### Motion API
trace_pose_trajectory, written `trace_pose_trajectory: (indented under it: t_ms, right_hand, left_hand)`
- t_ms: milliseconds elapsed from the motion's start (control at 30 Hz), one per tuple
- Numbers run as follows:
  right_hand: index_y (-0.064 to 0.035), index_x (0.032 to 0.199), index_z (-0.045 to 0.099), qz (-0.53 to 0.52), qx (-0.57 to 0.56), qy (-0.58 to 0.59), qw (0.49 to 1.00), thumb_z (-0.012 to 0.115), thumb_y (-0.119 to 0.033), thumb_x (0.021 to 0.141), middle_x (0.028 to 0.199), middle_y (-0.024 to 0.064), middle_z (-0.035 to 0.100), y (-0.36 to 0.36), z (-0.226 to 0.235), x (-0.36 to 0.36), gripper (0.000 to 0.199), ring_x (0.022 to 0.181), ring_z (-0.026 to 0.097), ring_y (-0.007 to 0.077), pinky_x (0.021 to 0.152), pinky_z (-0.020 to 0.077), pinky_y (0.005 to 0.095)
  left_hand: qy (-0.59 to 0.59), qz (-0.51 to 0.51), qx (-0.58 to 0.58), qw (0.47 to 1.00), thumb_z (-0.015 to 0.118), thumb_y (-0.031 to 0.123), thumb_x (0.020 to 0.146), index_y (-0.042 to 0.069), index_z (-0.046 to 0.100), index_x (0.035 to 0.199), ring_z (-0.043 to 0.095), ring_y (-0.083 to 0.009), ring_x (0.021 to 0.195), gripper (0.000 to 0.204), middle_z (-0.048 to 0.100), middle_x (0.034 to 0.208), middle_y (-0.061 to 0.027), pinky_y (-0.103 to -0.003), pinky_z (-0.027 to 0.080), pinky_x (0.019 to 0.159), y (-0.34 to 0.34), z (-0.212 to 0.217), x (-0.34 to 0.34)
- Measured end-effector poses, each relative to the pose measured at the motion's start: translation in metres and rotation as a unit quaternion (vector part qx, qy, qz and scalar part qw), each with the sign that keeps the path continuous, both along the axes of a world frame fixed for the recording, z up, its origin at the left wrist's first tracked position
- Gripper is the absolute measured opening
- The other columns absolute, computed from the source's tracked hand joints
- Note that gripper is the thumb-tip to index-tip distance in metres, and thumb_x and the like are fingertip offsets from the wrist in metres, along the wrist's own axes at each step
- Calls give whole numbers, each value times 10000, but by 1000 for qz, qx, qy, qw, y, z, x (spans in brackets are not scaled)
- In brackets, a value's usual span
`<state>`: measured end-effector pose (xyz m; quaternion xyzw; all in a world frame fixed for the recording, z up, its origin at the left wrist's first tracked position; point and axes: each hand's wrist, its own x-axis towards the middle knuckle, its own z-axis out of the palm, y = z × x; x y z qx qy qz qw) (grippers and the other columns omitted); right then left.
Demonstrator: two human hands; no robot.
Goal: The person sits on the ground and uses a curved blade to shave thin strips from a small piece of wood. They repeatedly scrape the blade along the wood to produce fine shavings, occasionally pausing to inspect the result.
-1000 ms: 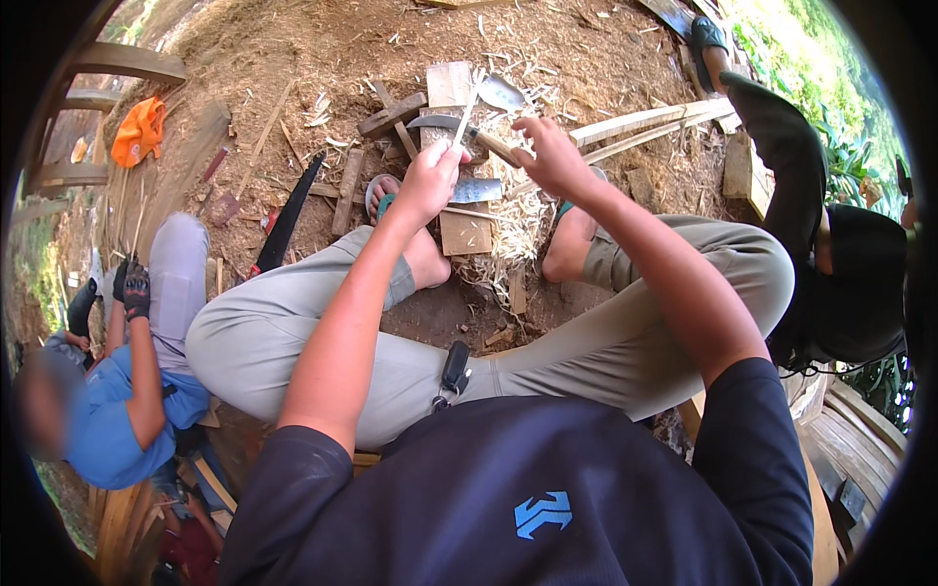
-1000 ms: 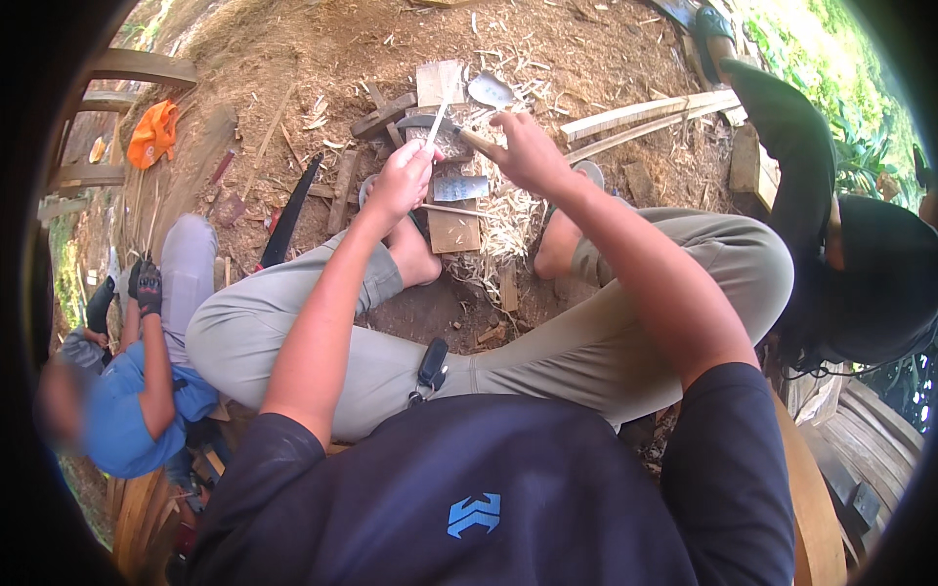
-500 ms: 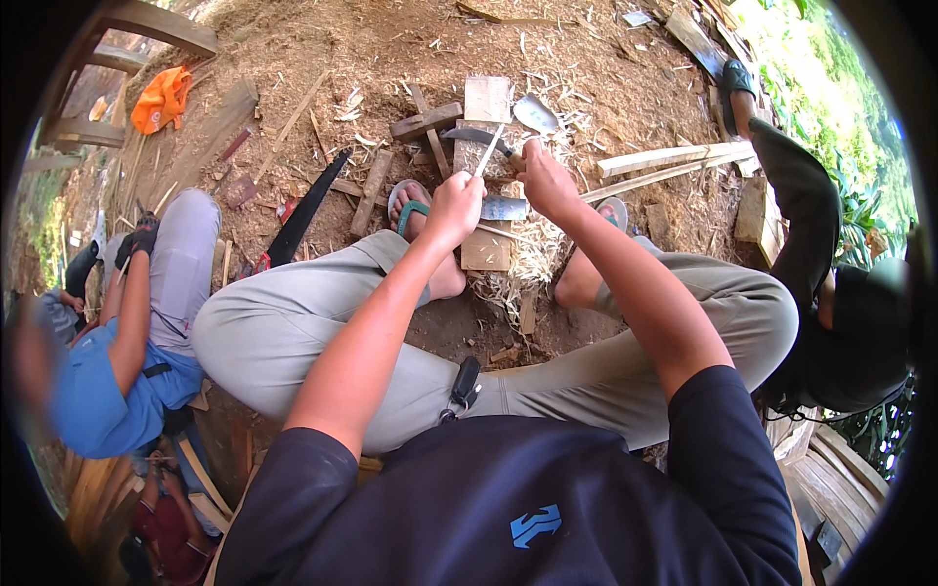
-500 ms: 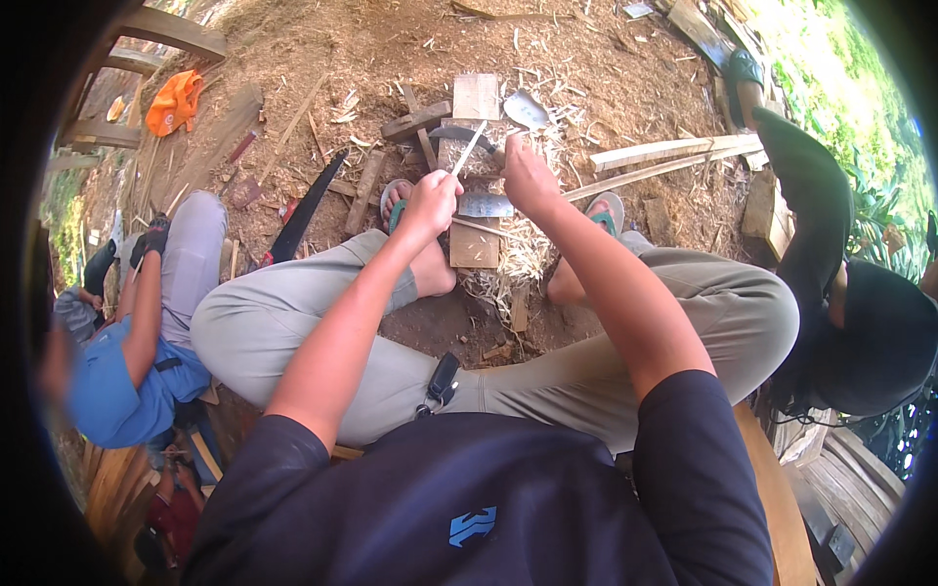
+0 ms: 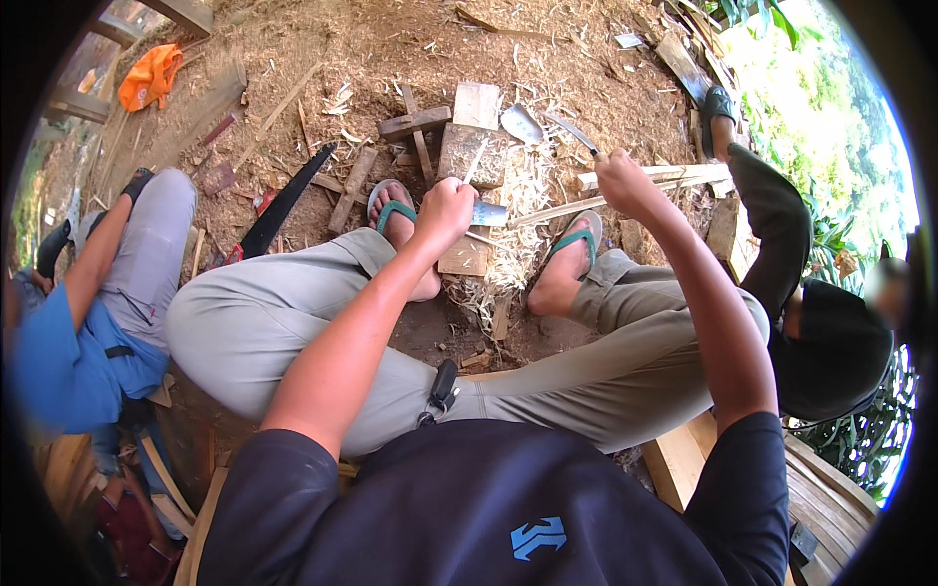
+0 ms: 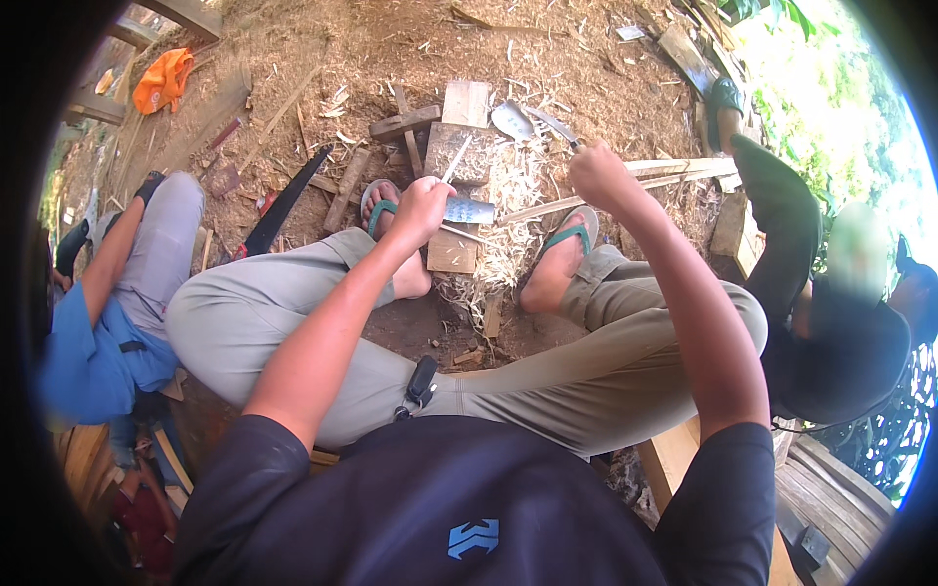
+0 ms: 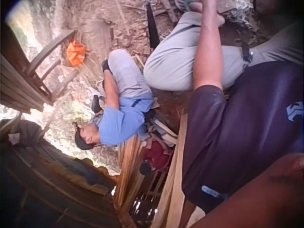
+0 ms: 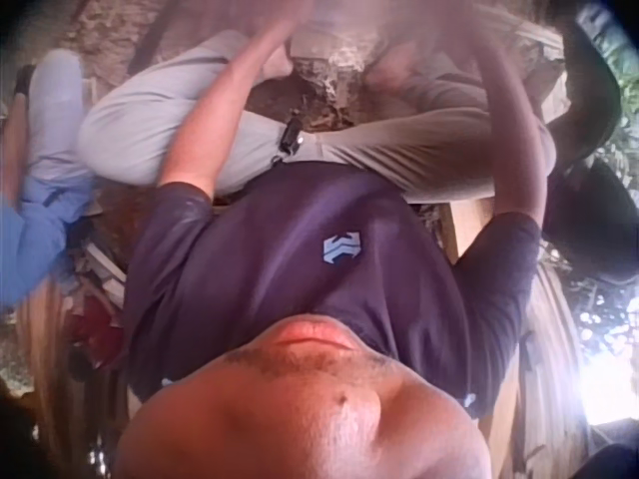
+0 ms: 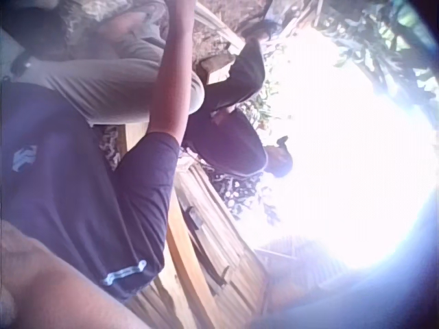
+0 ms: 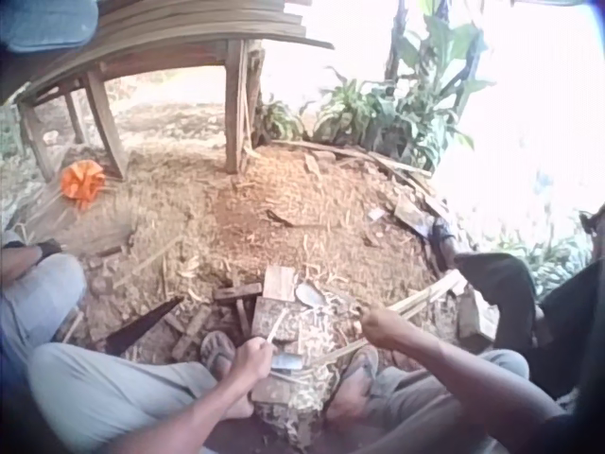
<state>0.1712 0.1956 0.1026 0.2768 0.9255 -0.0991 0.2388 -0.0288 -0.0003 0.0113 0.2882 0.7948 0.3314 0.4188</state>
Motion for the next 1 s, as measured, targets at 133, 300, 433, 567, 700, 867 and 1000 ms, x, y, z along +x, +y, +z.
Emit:
trace_pose_trajectory:
  t_ms: [133,300,433,567,700,867,1000]
  right_hand:
    - [83,1041,587,-269,-89,147,948,343,-354,1024,1026,301,642,-45,32,-5,502,1008,622,434,905,462,508]
    - [55,1003,559,-193,-119,104,968,375,-355,1028,941,290,653,-85,3,-19,450,905,644,436,812,489,510]
    - [36,909,583,-165,-100,161,968,407,-343,1017,803,263,661,-104,-13,-25,432,799,656,418,741,496,502]
    - [12,838,604,-145,-53,169,973,432,-334,1010,683,215,648,-109,-12,-30,423,682,663,379,640,520,465]
    - [-6,826,632,-155,-66,158,973,438,-358,1000,716,230,650,-107,-19,-30,438,694,652,398,655,509,492]
    - [2,841,651,-176,-81,158,968,461,-362,989,753,244,657,-103,-21,-26,436,724,657,408,684,510,502]
    - [7,816,657,-159,-93,158,970,459,-336,997,717,225,659,-104,-14,-26,436,703,677,376,634,526,467]
  left_hand:
    - [22,-11,-24,999,435,284,885,-17,644,1003,606,-449,1024,386,654,1026,-285,-485,466,894,0,-3,3]
    - [30,-22,-31,999,420,275,895,-45,619,1036,588,-466,1052,403,627,1060,-321,-497,458,910,0,-5,6]
    - [77,-27,-43,996,427,269,901,-32,632,1019,604,-460,1021,383,641,1026,-304,-483,469,895,1,-11,6]
    - [28,-8,-14,999,437,257,907,-10,671,972,630,-431,974,362,665,970,-268,-467,481,867,0,-10,9]
    - [4,29,8,1000,464,238,910,-1,695,933,665,-383,873,334,679,876,-238,-435,501,792,-3,-12,14]
    - [-198,82,-18,977,438,224,976,-28,565,1070,414,-107,404,297,547,584,-54,-264,302,378,0,21,21]
    - [-309,64,-38,948,375,281,983,-36,568,1050,314,-114,363,377,460,500,-21,-279,248,355,-2,13,9]
